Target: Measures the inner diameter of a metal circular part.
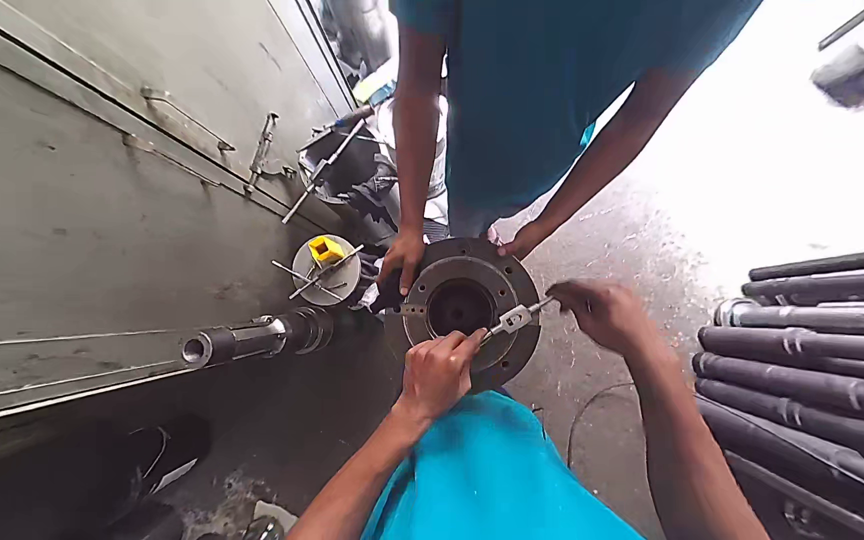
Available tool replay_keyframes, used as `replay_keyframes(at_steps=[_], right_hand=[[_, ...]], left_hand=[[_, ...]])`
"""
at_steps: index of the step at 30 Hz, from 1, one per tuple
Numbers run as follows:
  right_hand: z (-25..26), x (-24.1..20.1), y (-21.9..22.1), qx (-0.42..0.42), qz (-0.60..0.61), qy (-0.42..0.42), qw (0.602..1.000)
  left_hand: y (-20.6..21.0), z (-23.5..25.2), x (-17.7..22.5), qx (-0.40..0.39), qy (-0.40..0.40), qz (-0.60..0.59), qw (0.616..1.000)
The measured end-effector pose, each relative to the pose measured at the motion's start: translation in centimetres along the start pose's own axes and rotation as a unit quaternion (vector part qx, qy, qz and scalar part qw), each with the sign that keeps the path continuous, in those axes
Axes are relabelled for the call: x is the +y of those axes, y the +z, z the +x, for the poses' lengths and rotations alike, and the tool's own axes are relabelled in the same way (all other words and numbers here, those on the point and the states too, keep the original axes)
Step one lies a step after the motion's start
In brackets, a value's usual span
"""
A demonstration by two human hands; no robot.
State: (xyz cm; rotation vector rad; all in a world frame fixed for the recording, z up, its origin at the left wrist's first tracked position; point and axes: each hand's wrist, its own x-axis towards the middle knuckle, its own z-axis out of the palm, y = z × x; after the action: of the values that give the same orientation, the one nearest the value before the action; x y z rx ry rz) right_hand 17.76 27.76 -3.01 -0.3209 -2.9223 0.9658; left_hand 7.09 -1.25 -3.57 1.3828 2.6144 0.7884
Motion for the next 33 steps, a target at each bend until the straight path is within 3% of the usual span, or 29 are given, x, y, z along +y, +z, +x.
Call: replay_keyframes(at_steps=[4, 7, 9, 12, 15, 17, 19, 22, 23, 25, 27, 30, 31, 33], right_hand=[[-6.6, -4.9, 2.8, 0.014, -0.058, 0.139, 0.989], [-8.0, -7.7, 4.3, -0.004, -0.087, 0.202, 0.976], [-7.7, -6.9, 3.7, -0.012, -0.066, 0.208, 0.976], [-5.4, -4.0, 1.6, 0.002, -0.026, 0.191, 0.981], [-1.3, -1.5, 1.1, 0.047, -0.025, 0.098, 0.994], [0.6, -0.5, 0.4, 0.026, -0.018, 0.036, 0.999], [0.4, -0.5, -1.2, -0.04, -0.026, 0.054, 0.997], [-2.6, -1.6, -2.3, -0.199, 0.055, 0.113, 0.972], [-3.6, -2.4, -1.6, -0.249, 0.128, 0.132, 0.951], [-5.1, -5.1, 1.5, -0.264, 0.276, 0.185, 0.905], [-4.8, -8.5, 5.2, -0.201, 0.403, 0.244, 0.859], [-2.2, -13.9, 10.0, -0.003, 0.539, 0.324, 0.778], [-1.3, -14.9, 10.5, 0.046, 0.556, 0.341, 0.756], [-1.0, -14.5, 10.2, 0.034, 0.577, 0.31, 0.755]], left_hand=[[-0.7, 5.5, -3.4, 0.008, 0.043, 0.034, 0.998], [-1.0, 9.2, -3.8, -0.008, 0.081, 0.021, 0.996], [-0.9, 9.2, -3.6, -0.005, 0.07, 0.005, 0.998], [-0.1, 4.3, -2.8, 0.015, -0.004, -0.023, 1.0], [0.9, -1.8, -0.1, 0.039, -0.042, -0.069, 0.996], [1.6, -3.4, 1.5, 0.071, -0.083, -0.125, 0.986], [1.3, -2.2, 1.3, 0.077, -0.181, -0.221, 0.955], [-0.3, 4.4, -0.5, -0.008, -0.299, -0.359, 0.884], [-0.5, 7.2, -1.0, -0.043, -0.291, -0.385, 0.875], [0.7, 12.8, -1.4, -0.128, -0.23, -0.41, 0.873], [2.4, 17.2, 0.2, -0.228, -0.12, -0.365, 0.895], [3.9, 19.1, 5.8, -0.376, 0.057, -0.255, 0.889], [3.7, 18.8, 7.2, -0.396, 0.108, -0.204, 0.889], [1.7, 17.1, 7.9, -0.387, 0.131, -0.129, 0.903]])
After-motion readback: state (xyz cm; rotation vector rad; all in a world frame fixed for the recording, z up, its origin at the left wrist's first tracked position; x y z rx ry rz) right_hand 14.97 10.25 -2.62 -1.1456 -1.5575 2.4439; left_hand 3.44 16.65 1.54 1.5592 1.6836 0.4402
